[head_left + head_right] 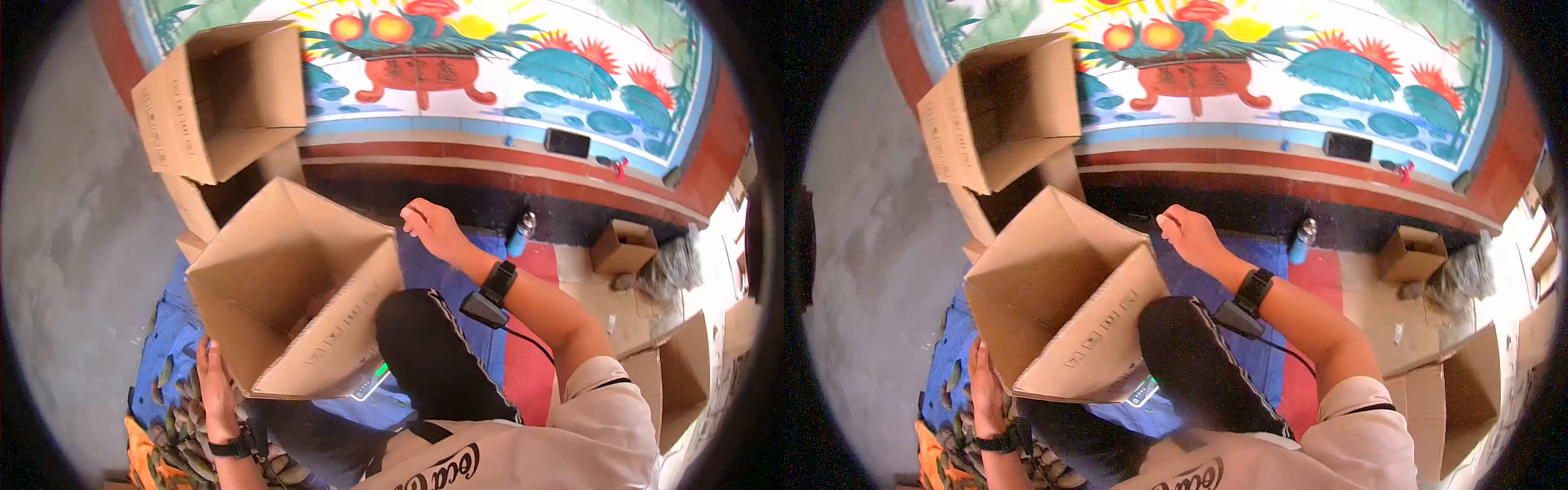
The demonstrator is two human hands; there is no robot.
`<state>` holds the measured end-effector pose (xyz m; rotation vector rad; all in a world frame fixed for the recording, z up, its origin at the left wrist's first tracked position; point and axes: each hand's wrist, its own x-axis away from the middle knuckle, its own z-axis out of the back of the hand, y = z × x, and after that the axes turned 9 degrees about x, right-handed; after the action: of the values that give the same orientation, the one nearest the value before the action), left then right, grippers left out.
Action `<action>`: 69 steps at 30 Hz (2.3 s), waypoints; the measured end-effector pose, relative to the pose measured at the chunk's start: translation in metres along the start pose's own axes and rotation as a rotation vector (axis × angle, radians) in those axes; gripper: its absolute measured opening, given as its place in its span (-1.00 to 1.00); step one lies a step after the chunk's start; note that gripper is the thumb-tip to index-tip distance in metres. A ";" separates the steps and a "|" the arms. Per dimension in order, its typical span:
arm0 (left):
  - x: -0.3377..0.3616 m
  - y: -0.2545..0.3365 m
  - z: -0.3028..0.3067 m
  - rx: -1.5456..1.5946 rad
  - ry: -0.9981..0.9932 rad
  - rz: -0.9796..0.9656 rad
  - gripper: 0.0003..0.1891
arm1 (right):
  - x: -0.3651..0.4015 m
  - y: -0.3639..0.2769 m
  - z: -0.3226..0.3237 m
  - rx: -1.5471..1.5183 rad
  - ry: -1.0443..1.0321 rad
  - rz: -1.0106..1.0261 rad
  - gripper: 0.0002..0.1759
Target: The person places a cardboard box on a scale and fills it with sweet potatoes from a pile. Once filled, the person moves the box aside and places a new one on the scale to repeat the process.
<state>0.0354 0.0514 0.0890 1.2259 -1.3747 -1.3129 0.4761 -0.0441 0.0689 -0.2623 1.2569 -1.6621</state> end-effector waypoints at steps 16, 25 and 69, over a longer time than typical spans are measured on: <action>-0.056 0.024 0.003 -0.570 -0.079 0.140 -0.69 | -0.109 -0.050 -0.062 0.655 -0.630 0.159 -0.46; -0.073 0.022 -0.004 -0.615 -0.066 0.082 -0.67 | -0.129 -0.050 -0.080 0.800 -0.676 0.205 -0.57; -0.053 0.081 -0.209 -0.625 -0.597 -0.169 -0.79 | 0.091 -0.024 0.194 0.597 -0.262 -0.142 -0.62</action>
<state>0.2416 0.0673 0.1898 0.5438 -1.1012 -2.1374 0.5477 -0.2352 0.1398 -0.1942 0.5227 -1.9688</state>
